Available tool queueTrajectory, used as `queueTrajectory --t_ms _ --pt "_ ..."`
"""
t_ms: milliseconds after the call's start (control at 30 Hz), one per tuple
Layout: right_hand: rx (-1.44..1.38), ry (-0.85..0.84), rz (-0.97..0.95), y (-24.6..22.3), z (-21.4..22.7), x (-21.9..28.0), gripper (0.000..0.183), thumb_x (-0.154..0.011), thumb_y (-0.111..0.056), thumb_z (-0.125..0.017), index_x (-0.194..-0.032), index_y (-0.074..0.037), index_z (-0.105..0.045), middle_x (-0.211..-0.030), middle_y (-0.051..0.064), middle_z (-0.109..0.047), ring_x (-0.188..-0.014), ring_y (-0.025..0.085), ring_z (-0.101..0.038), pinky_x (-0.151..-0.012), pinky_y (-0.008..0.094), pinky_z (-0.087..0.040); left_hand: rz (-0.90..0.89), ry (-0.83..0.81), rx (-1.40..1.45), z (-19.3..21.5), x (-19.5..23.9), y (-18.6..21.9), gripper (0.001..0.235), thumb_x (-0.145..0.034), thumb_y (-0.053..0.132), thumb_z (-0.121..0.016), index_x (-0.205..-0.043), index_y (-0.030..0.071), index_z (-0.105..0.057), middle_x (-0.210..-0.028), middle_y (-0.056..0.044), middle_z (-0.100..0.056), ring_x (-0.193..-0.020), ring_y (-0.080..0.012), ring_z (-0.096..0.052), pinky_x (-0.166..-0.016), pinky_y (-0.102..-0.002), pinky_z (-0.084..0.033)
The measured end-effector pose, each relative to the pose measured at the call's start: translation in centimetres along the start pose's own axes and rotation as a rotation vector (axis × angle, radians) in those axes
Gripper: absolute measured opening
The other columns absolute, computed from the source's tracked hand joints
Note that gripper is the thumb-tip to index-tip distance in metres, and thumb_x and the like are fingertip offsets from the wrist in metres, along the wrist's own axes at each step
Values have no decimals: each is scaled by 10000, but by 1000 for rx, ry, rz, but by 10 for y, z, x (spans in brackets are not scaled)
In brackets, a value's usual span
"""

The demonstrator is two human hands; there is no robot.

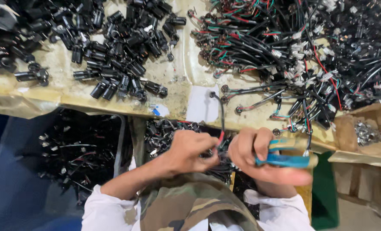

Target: The person repeatedly picks up black cylindrical components and wire harnesses from a table, uses pliers to crimp or secure the wires to the components, and places the finished assemblies into a bin below. The process is continuous and repetitive throughout the clip.

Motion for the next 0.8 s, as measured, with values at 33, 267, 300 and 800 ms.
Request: queueTrajectory --t_ms 33,267,300,800 --pt "-60 -87 -31 1 -3 5 573 -904 -610 -729 -750 -120 -477 -693 0 -508 -558 124 -452 -511 285 -324 -50 -21 -14 -8 5 6 292 -722 259 -853 -915 96 -705 -687 -69 -613 -561 -292 -618 -505 -406 -459" --pt "104 -20 -33 19 -2 24 595 -943 -627 -660 -714 -127 -435 -562 -17 -420 -420 148 -350 -442 312 -306 -23 -48 63 -27 8 7 323 -779 314 -863 -803 109 -614 -684 -64 -567 -582 -289 -614 -514 -405 -470" --pt "180 33 -38 17 3 23 598 -957 -628 -647 -719 -122 -434 -575 -2 -431 -456 169 -367 -479 331 -323 -36 -71 47 -21 2 9 299 -770 308 -844 -854 106 -640 -706 -60 -582 -606 -287 -626 -524 -404 -474" --pt "1757 397 -172 18 136 -55 242 -889 -197 -859 -950 -103 -645 -778 97 -722 -644 193 -710 -603 336 -537 -2 -311 175 65 14 -47 505 -900 230 -772 -1348 57 -615 -1394 -126 -585 -1299 -309 -558 -1090 -417 -465"
Point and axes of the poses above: each hand's wrist, its own x-axis away from the middle knuckle, its own z-axis out of the back of the hand, y = z × x, the point moved 6 cm from there along -x, towards the middle knuckle
